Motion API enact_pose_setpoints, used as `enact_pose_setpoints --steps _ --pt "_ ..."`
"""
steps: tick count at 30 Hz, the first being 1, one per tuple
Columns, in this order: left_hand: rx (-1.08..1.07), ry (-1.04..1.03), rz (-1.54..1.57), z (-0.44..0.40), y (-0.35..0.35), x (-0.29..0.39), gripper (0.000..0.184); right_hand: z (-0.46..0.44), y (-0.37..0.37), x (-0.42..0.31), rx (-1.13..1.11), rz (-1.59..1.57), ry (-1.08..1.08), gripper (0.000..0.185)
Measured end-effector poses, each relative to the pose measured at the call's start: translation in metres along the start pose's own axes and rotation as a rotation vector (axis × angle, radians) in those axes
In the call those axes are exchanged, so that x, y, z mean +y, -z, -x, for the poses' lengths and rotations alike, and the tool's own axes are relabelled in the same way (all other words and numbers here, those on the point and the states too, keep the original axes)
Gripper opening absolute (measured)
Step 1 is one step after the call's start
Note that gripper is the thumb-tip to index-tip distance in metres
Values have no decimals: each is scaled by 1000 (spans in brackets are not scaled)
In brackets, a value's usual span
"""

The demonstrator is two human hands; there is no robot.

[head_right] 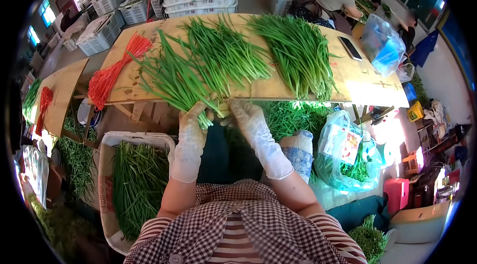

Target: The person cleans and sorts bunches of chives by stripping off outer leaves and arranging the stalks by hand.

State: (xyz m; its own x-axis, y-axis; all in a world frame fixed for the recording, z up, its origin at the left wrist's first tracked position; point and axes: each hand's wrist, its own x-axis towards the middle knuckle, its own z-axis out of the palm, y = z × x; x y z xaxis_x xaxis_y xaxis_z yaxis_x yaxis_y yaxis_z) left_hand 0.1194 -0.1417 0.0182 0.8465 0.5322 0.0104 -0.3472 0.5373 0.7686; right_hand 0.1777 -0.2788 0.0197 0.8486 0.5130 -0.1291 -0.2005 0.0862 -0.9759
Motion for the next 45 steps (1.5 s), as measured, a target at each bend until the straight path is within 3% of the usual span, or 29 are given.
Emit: enact_pose_setpoints --steps 3,6,9,12,13,16,20,21,24,28,30,31,34,37,41,45 --pt "35 27 6 2 -4 -1 19 -1 -10 -3 44 -13 -41 35" --pt "76 -19 1 3 -2 -3 19 -2 -9 0 78 191 119 25" --pt "122 -36 -10 -3 9 -11 18 4 3 8 -15 408 77 21" --pt "209 -28 -26 -8 15 -4 18 26 13 -12 -182 1227 190 24" --pt "240 -24 -32 -10 14 -2 18 25 12 -3 16 956 215 35" --pt "239 -7 -76 -8 12 -7 21 17 -9 -23 156 927 420 36" --pt "285 -68 -103 0 -3 -6 33 -3 -23 3 176 788 550 30" --pt "278 -9 -100 1 -1 -3 33 -5 -21 7 157 741 471 27" --pt "236 37 -101 1 4 3 30 6 -22 11 238 733 636 23" --pt "292 -77 -52 -17 25 12 22 34 9 8 96 1095 266 30" --pt "285 -103 -41 -16 26 28 19 34 40 9 -261 1548 -180 32" --pt "303 -55 9 -18 31 28 18 31 52 14 -331 1566 -295 33" --pt "186 -17 -3 -21 50 5 20 24 39 8 116 1223 -2 34" --pt "230 40 -91 -15 50 -14 15 -11 17 14 112 794 190 28" --pt "260 120 -120 -12 37 -18 18 -26 -7 13 37 291 -24 24" --pt "261 129 -74 -10 34 -18 25 -16 -3 22 -2 58 -143 21"
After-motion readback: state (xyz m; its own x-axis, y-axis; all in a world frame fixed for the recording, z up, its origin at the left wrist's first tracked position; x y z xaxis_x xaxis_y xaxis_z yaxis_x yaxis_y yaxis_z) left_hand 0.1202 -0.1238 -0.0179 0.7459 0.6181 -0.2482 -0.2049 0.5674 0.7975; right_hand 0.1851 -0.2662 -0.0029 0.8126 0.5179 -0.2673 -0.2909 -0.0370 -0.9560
